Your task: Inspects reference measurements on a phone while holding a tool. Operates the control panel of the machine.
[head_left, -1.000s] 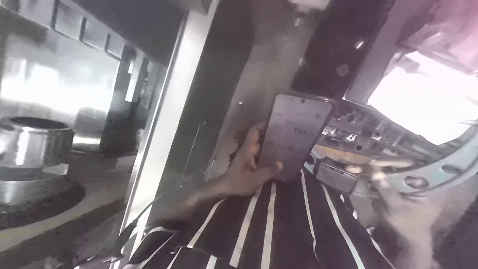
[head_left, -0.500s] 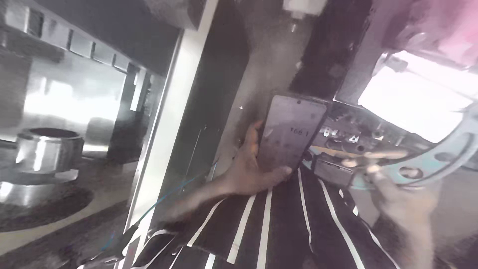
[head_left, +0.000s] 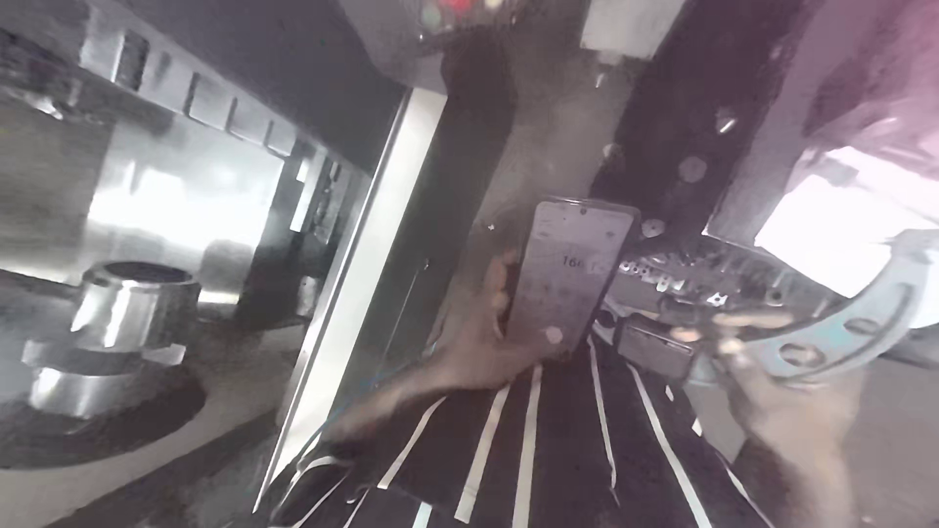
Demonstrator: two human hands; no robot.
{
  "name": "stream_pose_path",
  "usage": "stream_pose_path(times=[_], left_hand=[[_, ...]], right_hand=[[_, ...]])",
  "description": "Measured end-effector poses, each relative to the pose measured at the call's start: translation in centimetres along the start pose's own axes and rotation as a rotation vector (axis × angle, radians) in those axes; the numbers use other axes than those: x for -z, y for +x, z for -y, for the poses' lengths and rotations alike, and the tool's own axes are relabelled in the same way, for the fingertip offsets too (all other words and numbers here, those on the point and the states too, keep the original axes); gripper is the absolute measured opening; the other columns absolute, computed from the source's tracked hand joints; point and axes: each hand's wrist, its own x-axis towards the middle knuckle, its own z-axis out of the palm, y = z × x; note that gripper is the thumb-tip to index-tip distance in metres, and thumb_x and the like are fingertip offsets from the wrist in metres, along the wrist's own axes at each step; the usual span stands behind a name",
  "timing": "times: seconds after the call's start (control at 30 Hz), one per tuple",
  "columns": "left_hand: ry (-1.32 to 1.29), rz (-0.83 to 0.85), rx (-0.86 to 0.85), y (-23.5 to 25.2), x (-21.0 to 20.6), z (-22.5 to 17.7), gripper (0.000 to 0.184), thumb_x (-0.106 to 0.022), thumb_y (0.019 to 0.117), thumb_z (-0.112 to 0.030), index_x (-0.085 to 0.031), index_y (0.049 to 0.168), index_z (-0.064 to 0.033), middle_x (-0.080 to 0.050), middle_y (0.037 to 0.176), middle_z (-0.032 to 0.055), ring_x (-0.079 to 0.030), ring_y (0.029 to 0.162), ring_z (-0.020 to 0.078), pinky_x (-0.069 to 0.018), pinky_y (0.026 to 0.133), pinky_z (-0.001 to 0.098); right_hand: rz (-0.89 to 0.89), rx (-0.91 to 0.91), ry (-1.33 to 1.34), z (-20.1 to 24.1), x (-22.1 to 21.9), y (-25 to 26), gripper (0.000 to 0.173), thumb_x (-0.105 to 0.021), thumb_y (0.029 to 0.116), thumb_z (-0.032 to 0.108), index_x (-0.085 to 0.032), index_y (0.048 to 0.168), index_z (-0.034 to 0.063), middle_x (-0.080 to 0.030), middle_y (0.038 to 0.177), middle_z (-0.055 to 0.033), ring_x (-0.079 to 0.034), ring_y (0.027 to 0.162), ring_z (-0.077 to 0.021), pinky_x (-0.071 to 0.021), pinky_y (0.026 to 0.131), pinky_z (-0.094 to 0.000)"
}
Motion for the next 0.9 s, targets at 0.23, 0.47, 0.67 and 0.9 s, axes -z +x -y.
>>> stream_pose_path(times=[0.23,0.47,0.67,0.9], left_hand=[[-0.172,0.041,0.026,-0.2,3.7,0.7,0.064,-0.064,0.0935,-0.013,-0.034,0.151,-0.0138,-0.068,0.118,-0.0022,-0.068,0.102,0.0077,-0.0604,0.086,0.0303],[-0.243,0.049,0.012,0.3,5.8,0.3,0.055,-0.049,0.0913,-0.005,-0.042,0.146,-0.0123,-0.066,0.12,-0.0037,-0.066,0.102,0.0048,-0.0576,0.087,0.0275],[-0.209,0.106,0.09,-0.3,7.4,0.3,0.074,-0.057,0.0836,0.003,-0.037,0.153,-0.0154,-0.067,0.121,-0.0019,-0.067,0.101,0.0066,-0.0594,0.083,0.0277],[-0.15,0.164,0.07,-0.6,8.0,0.2,0.082,-0.059,0.0843,0.006,-0.024,0.157,-0.0071,-0.067,0.124,0.0025,-0.068,0.107,0.0094,-0.0602,0.089,0.0304]], right_hand=[[0.014,0.021,-0.012,0.3,-2.5,0.7,0.031,-0.074,0.0943,0.03,-0.064,0.123,0.0252,-0.076,0.104,0.0076,-0.075,0.088,-0.0124,-0.0655,0.079,-0.0299],[0.011,0.011,-0.022,0.5,-4.0,1.1,0.032,-0.074,0.0942,0.029,-0.062,0.124,0.0257,-0.076,0.106,0.0069,-0.075,0.088,-0.0132,-0.0653,0.08,-0.0308],[0.025,-0.016,-0.007,0.8,-4.9,1.5,0.031,-0.074,0.0938,0.025,-0.064,0.123,0.0253,-0.076,0.106,0.0062,-0.075,0.088,-0.0143,-0.0652,0.08,-0.0324],[0.049,-0.012,-0.086,0.9,-4.9,1.7,0.031,-0.073,0.0949,0.03,-0.063,0.124,0.0258,-0.075,0.103,0.0086,-0.074,0.086,-0.011,-0.0648,0.077,-0.0294]])
